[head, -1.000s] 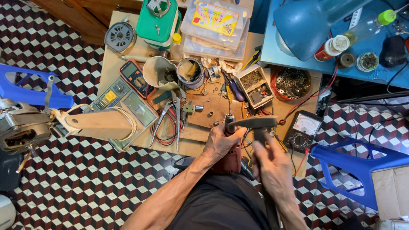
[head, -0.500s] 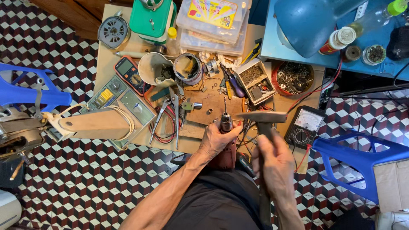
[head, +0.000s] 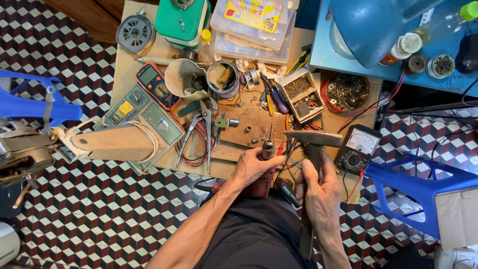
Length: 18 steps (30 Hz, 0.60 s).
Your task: The person uses a corded drill to bore holes into small cylindrical metal parts on a cluttered workbench. They repeatedly select parts, position them, and drill, then inspect the results.
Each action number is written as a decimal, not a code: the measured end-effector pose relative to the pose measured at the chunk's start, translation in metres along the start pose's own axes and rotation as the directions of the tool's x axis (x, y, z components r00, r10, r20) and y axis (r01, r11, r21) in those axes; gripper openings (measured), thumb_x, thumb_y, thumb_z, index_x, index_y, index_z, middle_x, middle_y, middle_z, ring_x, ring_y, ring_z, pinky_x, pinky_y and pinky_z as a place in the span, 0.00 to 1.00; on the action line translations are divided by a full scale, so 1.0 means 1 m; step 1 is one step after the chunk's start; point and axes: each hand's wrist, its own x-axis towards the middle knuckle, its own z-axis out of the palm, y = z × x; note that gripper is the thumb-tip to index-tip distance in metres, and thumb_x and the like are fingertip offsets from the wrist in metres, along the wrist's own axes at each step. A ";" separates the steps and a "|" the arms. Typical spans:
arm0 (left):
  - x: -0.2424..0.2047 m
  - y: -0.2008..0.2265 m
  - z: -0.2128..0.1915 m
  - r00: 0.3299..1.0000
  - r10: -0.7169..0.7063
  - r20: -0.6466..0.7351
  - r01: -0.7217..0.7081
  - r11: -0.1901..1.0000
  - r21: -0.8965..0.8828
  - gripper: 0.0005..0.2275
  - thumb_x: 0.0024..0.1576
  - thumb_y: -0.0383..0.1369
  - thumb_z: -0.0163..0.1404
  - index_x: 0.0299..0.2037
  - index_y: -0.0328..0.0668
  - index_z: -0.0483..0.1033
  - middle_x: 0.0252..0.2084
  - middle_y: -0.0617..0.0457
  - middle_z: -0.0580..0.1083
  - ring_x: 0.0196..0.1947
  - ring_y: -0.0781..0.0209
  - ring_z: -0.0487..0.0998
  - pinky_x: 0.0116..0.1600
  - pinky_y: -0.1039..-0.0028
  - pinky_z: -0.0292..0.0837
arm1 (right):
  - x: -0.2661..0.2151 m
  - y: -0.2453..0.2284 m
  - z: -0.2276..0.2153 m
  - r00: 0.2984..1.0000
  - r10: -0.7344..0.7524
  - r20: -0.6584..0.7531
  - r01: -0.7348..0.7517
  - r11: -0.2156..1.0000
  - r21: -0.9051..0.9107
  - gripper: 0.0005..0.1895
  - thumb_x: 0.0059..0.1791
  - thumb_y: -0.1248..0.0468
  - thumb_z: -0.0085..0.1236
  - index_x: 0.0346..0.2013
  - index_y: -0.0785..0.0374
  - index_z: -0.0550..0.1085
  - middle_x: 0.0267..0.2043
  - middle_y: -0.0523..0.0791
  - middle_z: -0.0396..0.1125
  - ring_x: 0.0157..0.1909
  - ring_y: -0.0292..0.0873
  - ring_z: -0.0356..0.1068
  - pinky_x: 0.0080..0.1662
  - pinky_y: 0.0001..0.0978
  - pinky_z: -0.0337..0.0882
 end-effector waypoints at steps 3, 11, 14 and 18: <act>-0.004 -0.007 -0.005 0.999 0.023 0.033 -0.027 0.989 0.147 0.23 0.46 0.54 0.63 0.34 0.39 0.83 0.28 0.54 0.79 0.31 0.63 0.78 0.39 0.69 0.72 | 0.001 0.004 -0.001 0.997 0.061 0.042 -0.063 0.997 0.045 0.20 0.59 0.56 0.45 0.57 0.68 0.73 0.27 0.43 0.67 0.21 0.32 0.62 0.25 0.24 0.64; -0.001 -0.031 -0.013 0.999 0.026 0.048 -0.042 0.923 0.382 0.29 0.49 0.63 0.56 0.29 0.38 0.81 0.28 0.52 0.79 0.31 0.58 0.79 0.42 0.65 0.74 | -0.005 0.017 -0.030 0.982 -0.158 -0.101 0.183 0.923 0.339 0.22 0.54 0.60 0.50 0.61 0.64 0.66 0.32 0.45 0.69 0.28 0.34 0.70 0.31 0.25 0.73; 0.018 -0.015 -0.023 0.993 -0.114 -0.039 0.117 0.989 0.094 0.30 0.47 0.63 0.56 0.28 0.38 0.83 0.26 0.50 0.79 0.28 0.60 0.81 0.40 0.67 0.77 | 0.011 0.032 -0.036 0.999 0.038 -0.016 -0.035 0.989 0.142 0.18 0.54 0.61 0.56 0.55 0.69 0.71 0.29 0.49 0.67 0.25 0.38 0.67 0.29 0.28 0.66; 0.020 0.014 -0.030 0.995 -0.098 -0.020 0.088 0.953 -0.291 0.28 0.46 0.63 0.55 0.30 0.41 0.80 0.28 0.51 0.80 0.28 0.63 0.80 0.39 0.71 0.77 | 0.033 0.059 -0.018 0.996 0.083 0.035 -0.089 0.971 0.223 0.15 0.48 0.64 0.56 0.46 0.68 0.68 0.35 0.44 0.74 0.31 0.34 0.76 0.33 0.28 0.77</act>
